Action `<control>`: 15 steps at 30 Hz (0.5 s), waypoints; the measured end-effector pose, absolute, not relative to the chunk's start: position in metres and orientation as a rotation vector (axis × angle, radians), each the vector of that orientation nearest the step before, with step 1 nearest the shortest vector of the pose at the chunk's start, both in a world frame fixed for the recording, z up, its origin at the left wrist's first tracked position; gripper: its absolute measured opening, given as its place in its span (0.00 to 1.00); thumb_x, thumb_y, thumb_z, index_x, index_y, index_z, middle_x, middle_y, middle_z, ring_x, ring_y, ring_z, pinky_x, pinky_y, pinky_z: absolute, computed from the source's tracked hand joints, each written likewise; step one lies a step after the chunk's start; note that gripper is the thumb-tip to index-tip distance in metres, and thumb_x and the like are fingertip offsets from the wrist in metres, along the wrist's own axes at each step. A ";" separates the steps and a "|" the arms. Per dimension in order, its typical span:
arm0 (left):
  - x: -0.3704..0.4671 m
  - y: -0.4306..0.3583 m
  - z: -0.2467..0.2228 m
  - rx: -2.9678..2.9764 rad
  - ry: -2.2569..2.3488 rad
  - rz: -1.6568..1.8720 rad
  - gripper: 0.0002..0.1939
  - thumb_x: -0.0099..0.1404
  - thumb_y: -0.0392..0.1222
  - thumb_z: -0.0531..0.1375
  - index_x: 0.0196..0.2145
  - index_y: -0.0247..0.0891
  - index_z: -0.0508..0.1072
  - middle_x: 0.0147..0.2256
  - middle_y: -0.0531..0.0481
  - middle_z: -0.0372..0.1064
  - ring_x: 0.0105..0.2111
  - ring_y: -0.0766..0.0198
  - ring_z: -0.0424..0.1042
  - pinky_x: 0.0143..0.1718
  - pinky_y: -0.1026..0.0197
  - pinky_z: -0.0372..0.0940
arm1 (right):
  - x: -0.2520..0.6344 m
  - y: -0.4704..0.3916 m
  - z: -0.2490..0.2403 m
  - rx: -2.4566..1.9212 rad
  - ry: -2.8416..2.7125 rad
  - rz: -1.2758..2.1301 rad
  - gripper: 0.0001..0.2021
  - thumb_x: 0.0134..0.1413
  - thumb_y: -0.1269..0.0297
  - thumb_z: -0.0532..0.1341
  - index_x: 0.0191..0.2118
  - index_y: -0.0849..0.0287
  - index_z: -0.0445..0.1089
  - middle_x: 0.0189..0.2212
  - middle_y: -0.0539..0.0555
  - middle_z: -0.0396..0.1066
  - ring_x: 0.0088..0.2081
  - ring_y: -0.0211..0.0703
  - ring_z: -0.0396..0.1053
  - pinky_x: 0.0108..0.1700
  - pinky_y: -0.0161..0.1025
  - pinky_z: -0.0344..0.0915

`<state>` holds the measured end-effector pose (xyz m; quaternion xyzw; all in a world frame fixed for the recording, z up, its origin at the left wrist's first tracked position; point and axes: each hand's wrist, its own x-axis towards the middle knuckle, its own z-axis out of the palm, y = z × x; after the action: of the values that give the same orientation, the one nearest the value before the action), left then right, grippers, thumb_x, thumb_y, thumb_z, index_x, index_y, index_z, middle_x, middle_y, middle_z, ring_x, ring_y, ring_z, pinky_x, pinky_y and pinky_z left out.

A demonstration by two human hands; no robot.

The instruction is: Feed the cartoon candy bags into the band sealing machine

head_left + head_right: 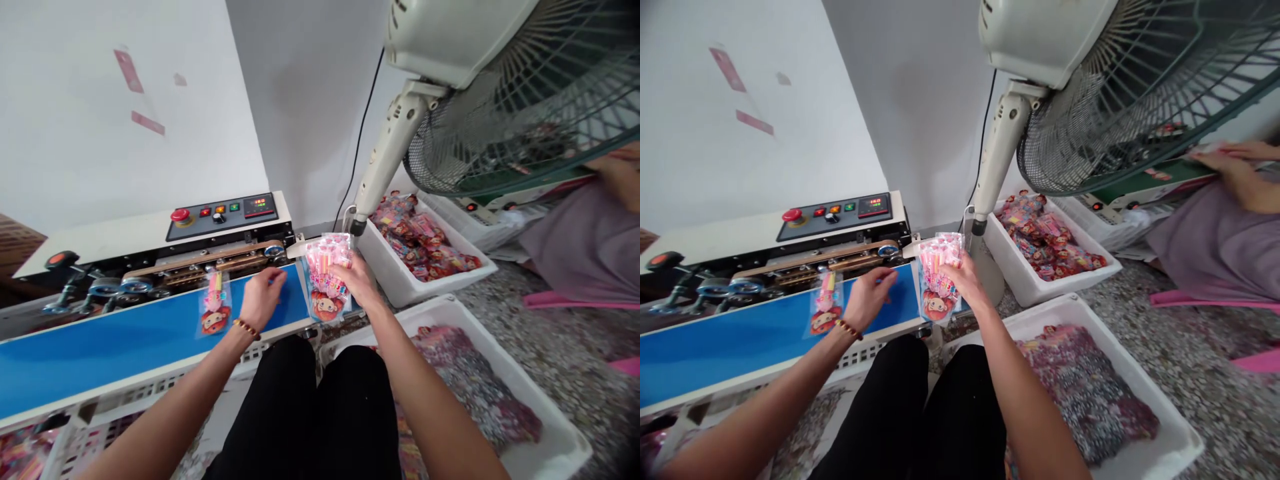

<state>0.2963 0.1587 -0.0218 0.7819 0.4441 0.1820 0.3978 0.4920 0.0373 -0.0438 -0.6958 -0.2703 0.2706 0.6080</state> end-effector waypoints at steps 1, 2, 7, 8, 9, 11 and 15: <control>0.312 0.155 -0.022 1.908 1.072 0.414 0.14 0.66 0.50 0.57 0.40 0.39 0.76 0.36 0.49 0.78 0.21 0.65 0.72 0.28 0.62 0.66 | 0.492 0.036 -0.042 -1.615 -0.631 0.630 0.18 0.41 0.56 0.66 0.41 0.55 0.72 0.34 0.50 0.78 0.36 0.48 0.73 0.41 0.43 0.70; 0.327 0.152 -0.022 1.836 1.046 0.392 0.13 0.66 0.49 0.58 0.39 0.38 0.76 0.34 0.49 0.78 0.18 0.67 0.70 0.26 0.63 0.65 | 0.492 0.036 -0.041 -1.624 -0.637 0.634 0.18 0.41 0.56 0.66 0.41 0.55 0.72 0.34 0.50 0.78 0.35 0.48 0.73 0.41 0.43 0.69; 0.360 0.158 -0.033 1.563 1.105 0.441 0.08 0.61 0.40 0.61 0.26 0.36 0.72 0.23 0.53 0.72 0.14 0.71 0.63 0.18 0.66 0.56 | 0.492 0.035 -0.041 -1.645 -0.673 0.610 0.18 0.42 0.56 0.65 0.42 0.55 0.72 0.36 0.50 0.78 0.37 0.48 0.73 0.42 0.43 0.70; 0.359 0.162 -0.035 1.551 1.129 0.445 0.08 0.61 0.39 0.61 0.24 0.36 0.72 0.22 0.53 0.71 0.13 0.72 0.61 0.18 0.66 0.55 | 0.492 0.035 -0.041 -1.654 -0.667 0.593 0.18 0.42 0.56 0.65 0.42 0.54 0.72 0.36 0.50 0.78 0.37 0.49 0.73 0.42 0.43 0.70; 0.356 0.167 -0.036 1.551 1.155 0.440 0.08 0.60 0.39 0.61 0.24 0.36 0.72 0.22 0.53 0.71 0.13 0.72 0.60 0.18 0.66 0.55 | 0.492 0.036 -0.041 -1.664 -0.655 0.578 0.17 0.43 0.56 0.65 0.41 0.54 0.72 0.36 0.50 0.78 0.38 0.49 0.73 0.42 0.43 0.70; 0.349 0.181 -0.038 1.574 1.220 0.410 0.08 0.59 0.39 0.61 0.23 0.36 0.72 0.21 0.53 0.70 0.13 0.72 0.60 0.18 0.66 0.55 | 0.492 0.036 -0.041 -1.686 -0.633 0.559 0.17 0.43 0.56 0.64 0.41 0.54 0.72 0.35 0.50 0.78 0.38 0.50 0.73 0.43 0.44 0.70; 0.330 0.212 -0.036 1.703 1.303 0.317 0.08 0.56 0.40 0.62 0.22 0.36 0.74 0.16 0.52 0.67 0.14 0.69 0.60 0.19 0.65 0.55 | 0.492 0.036 -0.041 -1.720 -0.643 0.551 0.16 0.43 0.56 0.65 0.40 0.53 0.72 0.34 0.50 0.78 0.37 0.50 0.73 0.43 0.44 0.69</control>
<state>0.3299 0.2123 -0.0363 0.6943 0.5314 0.1293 0.4678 0.4922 0.0363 -0.0412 -0.7342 -0.2745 0.2351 0.5748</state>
